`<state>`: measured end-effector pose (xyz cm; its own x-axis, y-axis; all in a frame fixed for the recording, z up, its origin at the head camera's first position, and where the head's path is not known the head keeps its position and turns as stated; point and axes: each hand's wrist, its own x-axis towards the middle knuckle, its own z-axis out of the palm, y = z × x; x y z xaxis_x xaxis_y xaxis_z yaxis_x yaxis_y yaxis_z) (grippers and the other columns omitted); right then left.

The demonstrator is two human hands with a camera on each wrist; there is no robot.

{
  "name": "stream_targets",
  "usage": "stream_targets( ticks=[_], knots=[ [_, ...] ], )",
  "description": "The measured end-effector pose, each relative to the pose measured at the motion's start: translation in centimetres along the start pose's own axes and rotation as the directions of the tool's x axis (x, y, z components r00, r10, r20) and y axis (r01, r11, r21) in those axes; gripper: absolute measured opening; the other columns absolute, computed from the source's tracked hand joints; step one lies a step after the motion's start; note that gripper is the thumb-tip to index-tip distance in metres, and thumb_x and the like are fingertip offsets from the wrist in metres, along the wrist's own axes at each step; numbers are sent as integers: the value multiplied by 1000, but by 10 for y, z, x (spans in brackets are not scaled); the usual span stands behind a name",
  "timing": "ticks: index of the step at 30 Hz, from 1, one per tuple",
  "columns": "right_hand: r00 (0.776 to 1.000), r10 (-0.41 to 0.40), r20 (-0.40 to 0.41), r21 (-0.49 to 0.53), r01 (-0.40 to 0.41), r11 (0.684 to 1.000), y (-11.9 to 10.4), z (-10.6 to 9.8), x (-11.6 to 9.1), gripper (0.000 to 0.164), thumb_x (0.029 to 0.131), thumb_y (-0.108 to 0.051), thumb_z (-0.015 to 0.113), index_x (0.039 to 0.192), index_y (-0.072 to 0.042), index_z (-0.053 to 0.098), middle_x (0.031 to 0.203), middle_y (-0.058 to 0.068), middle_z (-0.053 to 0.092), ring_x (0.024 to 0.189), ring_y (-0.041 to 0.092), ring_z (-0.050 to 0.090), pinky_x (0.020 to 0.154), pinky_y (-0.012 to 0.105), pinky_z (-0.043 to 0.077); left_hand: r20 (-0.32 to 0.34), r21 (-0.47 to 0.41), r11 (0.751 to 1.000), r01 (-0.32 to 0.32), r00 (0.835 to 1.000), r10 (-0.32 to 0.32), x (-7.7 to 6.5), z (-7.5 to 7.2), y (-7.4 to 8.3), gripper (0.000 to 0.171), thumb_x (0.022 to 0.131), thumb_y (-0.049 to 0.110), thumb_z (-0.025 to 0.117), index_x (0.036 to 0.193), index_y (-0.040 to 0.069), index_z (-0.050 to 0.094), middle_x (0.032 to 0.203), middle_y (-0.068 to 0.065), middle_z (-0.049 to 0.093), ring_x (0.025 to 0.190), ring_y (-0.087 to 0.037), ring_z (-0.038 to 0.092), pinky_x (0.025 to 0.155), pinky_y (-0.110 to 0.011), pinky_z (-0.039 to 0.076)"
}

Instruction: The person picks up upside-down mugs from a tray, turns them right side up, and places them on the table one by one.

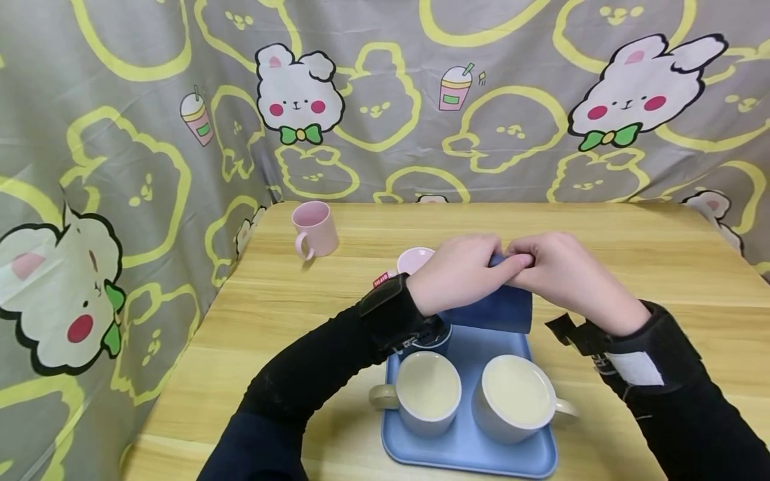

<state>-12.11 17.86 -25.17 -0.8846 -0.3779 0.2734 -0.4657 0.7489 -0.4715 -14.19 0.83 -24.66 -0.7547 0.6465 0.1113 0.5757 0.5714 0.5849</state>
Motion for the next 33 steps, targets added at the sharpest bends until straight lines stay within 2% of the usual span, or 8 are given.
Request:
stream_targets(
  ticks=[12,16,20,23,25,27,30,33],
  knots=[
    [967,-147,-209,-50,140,989,5,2,-3,13,74,-2,77,69,-9,68,56,-11,48,50,4,41,48,21,33,27,-54,997,53,998,-52,7,-16,5,49,94,46,58,64,11,43,56,4,31,50,-15,38,48,-22,20],
    [982,-16,-187,91,34,995,16,-1,-15,22,78,-13,81,95,-1,75,69,-3,64,58,6,52,52,18,40,21,-115,989,92,996,-90,6,-26,-5,47,90,48,64,67,12,45,59,4,32,53,-14,39,50,-21,25],
    [966,146,-215,228,-96,969,38,-1,-33,26,89,-16,72,108,2,71,73,-3,64,60,8,54,52,19,42,-77,-283,955,90,990,-116,4,-39,-25,39,91,35,67,67,9,50,65,2,38,62,-14,44,55,-22,34],
    [944,211,-252,270,-141,953,58,2,-46,24,94,-16,65,108,4,69,75,-12,64,62,2,56,54,15,45,-173,-498,863,84,966,-194,-1,-46,-46,30,92,22,66,68,8,57,65,1,39,61,-14,40,56,-24,32],
    [933,238,-269,255,-170,952,73,5,-56,26,95,-16,63,109,5,68,83,-10,67,69,-5,56,58,11,45,-225,-634,770,74,935,-275,-6,-49,-62,27,93,16,64,68,9,59,62,1,36,56,-14,36,55,-24,31],
    [927,258,-272,203,-206,957,87,8,-66,31,97,-19,61,114,6,66,94,2,70,79,-4,59,63,7,43,-285,-747,664,34,886,-365,-10,-50,-77,26,94,12,61,68,12,62,59,3,33,52,-13,32,53,-24,31],
    [932,267,-245,84,-254,963,105,17,-78,42,98,-24,58,125,7,60,121,26,61,105,23,62,87,27,49,-380,-839,536,-91,803,-459,-15,-48,-97,33,95,8,57,63,12,57,55,4,30,49,-11,30,54,-23,32],
    [950,266,-166,-12,-271,962,120,31,-87,54,101,-29,53,137,10,46,139,37,39,124,57,37,103,61,30,-462,-857,473,-204,711,-530,-18,-42,-114,39,97,7,55,58,12,49,53,4,30,48,-9,28,54,-22,32]
  ],
)
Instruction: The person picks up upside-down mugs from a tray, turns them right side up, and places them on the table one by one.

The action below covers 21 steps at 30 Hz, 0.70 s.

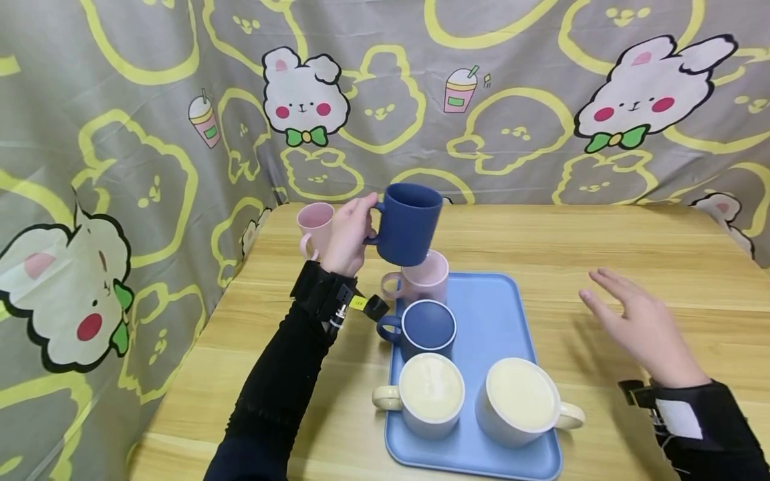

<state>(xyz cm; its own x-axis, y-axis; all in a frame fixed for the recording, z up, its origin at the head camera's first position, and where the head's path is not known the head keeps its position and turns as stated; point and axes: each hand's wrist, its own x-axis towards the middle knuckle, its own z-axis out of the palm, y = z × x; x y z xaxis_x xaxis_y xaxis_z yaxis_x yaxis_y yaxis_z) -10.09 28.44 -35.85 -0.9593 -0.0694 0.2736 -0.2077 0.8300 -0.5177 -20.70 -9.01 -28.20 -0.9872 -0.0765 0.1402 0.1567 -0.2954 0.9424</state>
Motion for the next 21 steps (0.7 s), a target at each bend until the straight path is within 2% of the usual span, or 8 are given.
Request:
stream_targets(
  ticks=[1,4,7,11,14,21],
  knots=[
    [999,-5,32,-30,6,1000,5,5,-2,57,101,-31,52,139,11,42,143,38,32,130,59,27,103,69,19,-37,-25,1000,-9,999,8,1,-3,-5,41,97,7,55,57,12,46,53,4,30,47,-9,28,54,-21,31],
    [994,-18,104,-97,28,995,16,18,-7,65,102,-34,48,145,11,30,148,41,14,135,60,4,106,70,3,-130,-83,996,-18,992,7,5,-13,-21,43,97,9,54,56,13,44,54,5,30,48,-8,27,55,-21,30],
    [991,-22,131,-160,43,986,20,28,-10,70,102,-38,46,148,9,23,148,43,3,135,59,-10,104,72,-3,-206,-138,990,-20,979,-9,10,-23,-39,42,97,9,54,56,12,46,54,6,30,48,-7,26,56,-21,29],
    [989,-8,148,-186,36,982,19,37,-14,74,102,-42,46,151,5,16,149,42,-6,134,56,-19,102,72,-9,-297,-155,987,-35,955,-13,18,-35,-62,43,98,11,53,56,12,43,55,5,33,49,-8,28,57,-21,28],
    [988,-2,156,-175,29,984,17,39,-16,75,102,-43,45,152,4,14,149,41,-9,134,53,-23,102,71,-13,-331,-135,990,-36,944,-11,24,-43,-76,44,100,13,52,57,12,41,57,4,35,53,-11,30,58,-22,27],
    [987,14,158,-146,9,989,16,39,-17,76,102,-42,44,152,4,10,150,37,-15,134,50,-26,101,68,-18,-333,20,1000,5,943,2,32,-53,-95,40,104,19,45,65,12,39,64,2,33,59,-11,31,63,-23,26]
  ],
)
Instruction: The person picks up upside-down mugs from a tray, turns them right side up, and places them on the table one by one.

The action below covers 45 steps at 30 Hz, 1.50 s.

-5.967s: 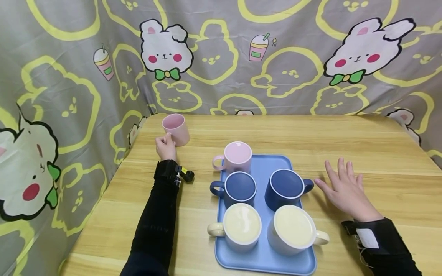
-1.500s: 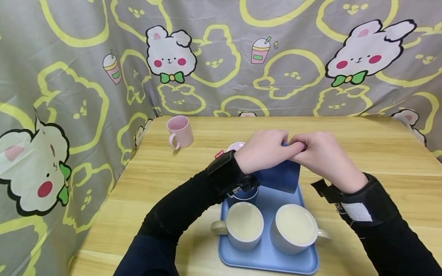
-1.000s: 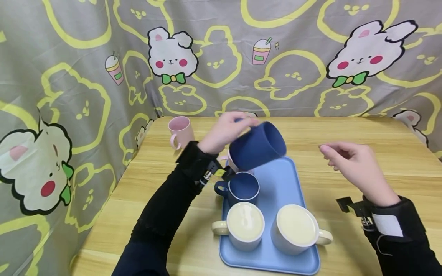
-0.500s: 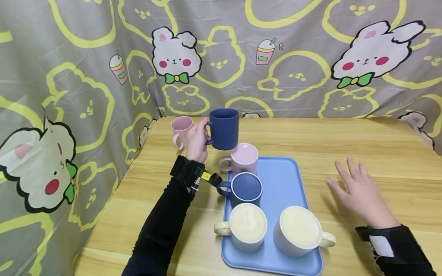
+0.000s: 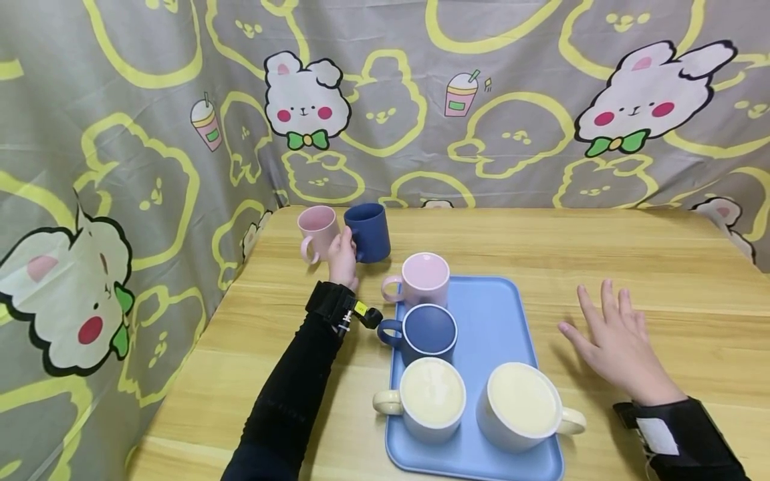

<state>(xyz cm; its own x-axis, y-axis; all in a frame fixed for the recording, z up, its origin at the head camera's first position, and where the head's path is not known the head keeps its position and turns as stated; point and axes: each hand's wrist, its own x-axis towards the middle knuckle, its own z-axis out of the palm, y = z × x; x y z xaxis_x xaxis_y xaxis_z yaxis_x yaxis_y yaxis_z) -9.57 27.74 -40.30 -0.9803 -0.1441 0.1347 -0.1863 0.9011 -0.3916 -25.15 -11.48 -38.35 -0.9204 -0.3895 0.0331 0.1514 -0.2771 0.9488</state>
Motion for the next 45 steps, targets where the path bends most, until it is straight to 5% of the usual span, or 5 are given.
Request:
stream_targets(
  ticks=[18,25,28,36,45],
  knots=[
    [1000,24,0,12,-24,1000,1,-2,-1,77,103,-41,43,151,8,9,149,38,-13,134,50,-24,101,69,-16,193,183,983,13,980,-48,-2,-9,-8,29,108,15,29,86,2,44,83,-5,39,80,-21,38,81,-32,32],
    [1000,27,8,22,-27,999,-1,-3,-2,77,103,-40,43,150,9,8,149,37,-15,134,49,-26,101,69,-17,276,169,985,-45,961,-3,51,-28,-79,32,107,29,36,97,4,53,85,-4,46,82,-17,45,81,-27,36],
    [1000,27,8,23,-27,999,-1,-3,-2,77,103,-40,43,150,10,7,149,37,-16,134,49,-26,101,68,-18,305,152,988,-31,952,-17,64,-33,-92,29,105,31,41,100,6,56,86,-3,48,84,-15,47,84,-27,36],
    [1000,27,-1,24,-27,999,0,-1,-3,78,102,-40,44,150,10,7,149,37,-15,134,49,-26,100,68,-19,264,241,970,9,962,-75,15,-19,-34,28,106,9,32,107,-9,53,90,-7,50,91,-17,49,95,-33,34],
    [999,35,4,28,-35,999,1,-1,-4,78,103,-41,43,150,9,7,149,38,-15,134,48,-28,100,68,-20,233,291,956,27,967,-98,10,-18,-29,30,107,10,31,113,-9,54,95,-6,53,100,-22,50,100,-34,34]
  ],
)
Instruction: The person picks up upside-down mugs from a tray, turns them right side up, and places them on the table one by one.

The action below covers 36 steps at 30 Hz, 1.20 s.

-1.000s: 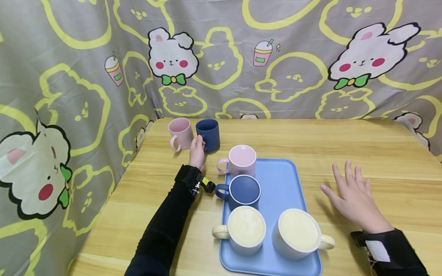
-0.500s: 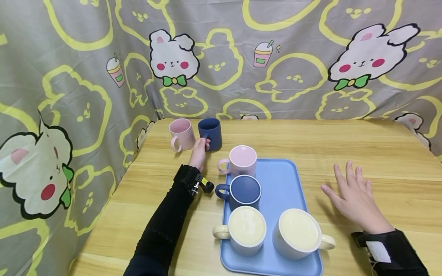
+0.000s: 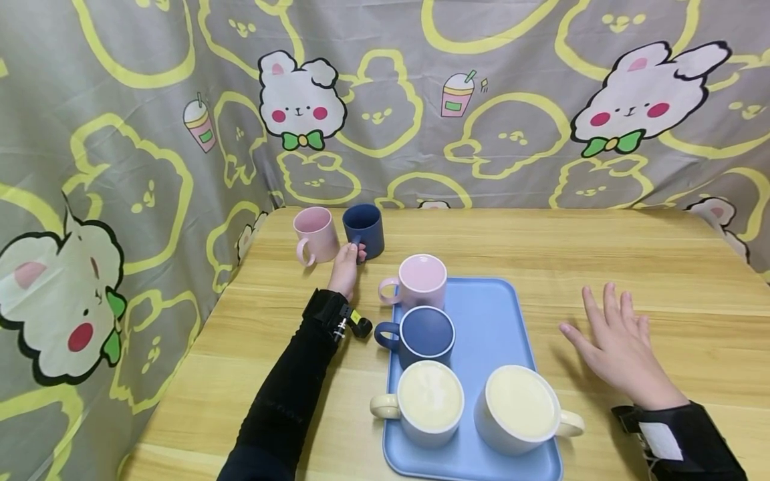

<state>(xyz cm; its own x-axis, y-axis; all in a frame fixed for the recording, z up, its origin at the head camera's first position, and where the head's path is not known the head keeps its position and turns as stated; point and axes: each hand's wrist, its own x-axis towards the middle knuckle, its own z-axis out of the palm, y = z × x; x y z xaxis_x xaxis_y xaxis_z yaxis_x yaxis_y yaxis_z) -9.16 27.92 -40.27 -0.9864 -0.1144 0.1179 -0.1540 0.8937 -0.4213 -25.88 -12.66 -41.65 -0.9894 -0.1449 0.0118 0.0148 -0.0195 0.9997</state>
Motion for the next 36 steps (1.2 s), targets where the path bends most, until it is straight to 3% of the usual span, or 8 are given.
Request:
stream_targets(
  ticks=[14,19,24,27,29,33,36],
  knots=[
    [1000,-5,-2,-3,5,1000,1,-1,0,78,103,-41,43,150,10,7,149,37,-16,133,48,-28,99,68,-21,-17,29,1000,-2,1000,3,0,0,2,33,107,12,33,115,-10,56,94,-8,54,104,-26,50,103,-36,32],
    [1000,-7,-5,4,7,1000,2,-1,-1,78,103,-41,43,150,9,6,149,38,-16,133,48,-28,99,68,-21,5,117,993,2,1000,-3,-3,-4,4,38,107,19,36,126,-10,51,117,-18,52,116,-29,45,105,-38,32],
    [1000,-4,-5,4,4,1000,2,-1,-1,78,103,-41,43,150,9,6,149,38,-16,133,48,-28,99,67,-22,12,275,961,18,1000,-22,-14,-9,16,54,106,32,39,145,-5,34,145,-24,30,135,-32,27,112,-43,22],
    [1000,-6,-7,0,6,1000,3,-1,-1,78,103,-41,43,150,8,7,148,37,-17,133,48,-28,99,67,-22,15,397,918,12,1000,-20,-26,-14,28,59,105,38,38,149,-1,30,147,-23,28,138,-35,23,113,-51,13],
    [1000,-9,-10,-2,9,1000,2,0,-1,78,102,-41,43,151,8,8,149,37,-16,133,48,-28,99,68,-22,34,490,871,-21,999,5,-38,-19,36,60,104,41,38,148,1,33,146,-23,31,138,-37,25,111,-56,10],
    [1000,-19,-15,-5,19,1000,-1,0,-2,77,102,-41,44,151,6,9,149,38,-14,134,48,-27,99,68,-21,110,648,748,-142,990,93,-64,-35,42,58,103,39,41,146,0,35,146,-26,31,140,-42,18,109,-60,7],
    [999,-30,-16,-12,30,999,-2,1,-3,76,102,-41,44,152,5,10,149,40,-12,134,49,-27,99,69,-21,163,743,635,-213,977,136,-84,-48,39,58,102,36,45,146,-2,36,148,-29,26,141,-44,13,109,-63,5]
  ],
)
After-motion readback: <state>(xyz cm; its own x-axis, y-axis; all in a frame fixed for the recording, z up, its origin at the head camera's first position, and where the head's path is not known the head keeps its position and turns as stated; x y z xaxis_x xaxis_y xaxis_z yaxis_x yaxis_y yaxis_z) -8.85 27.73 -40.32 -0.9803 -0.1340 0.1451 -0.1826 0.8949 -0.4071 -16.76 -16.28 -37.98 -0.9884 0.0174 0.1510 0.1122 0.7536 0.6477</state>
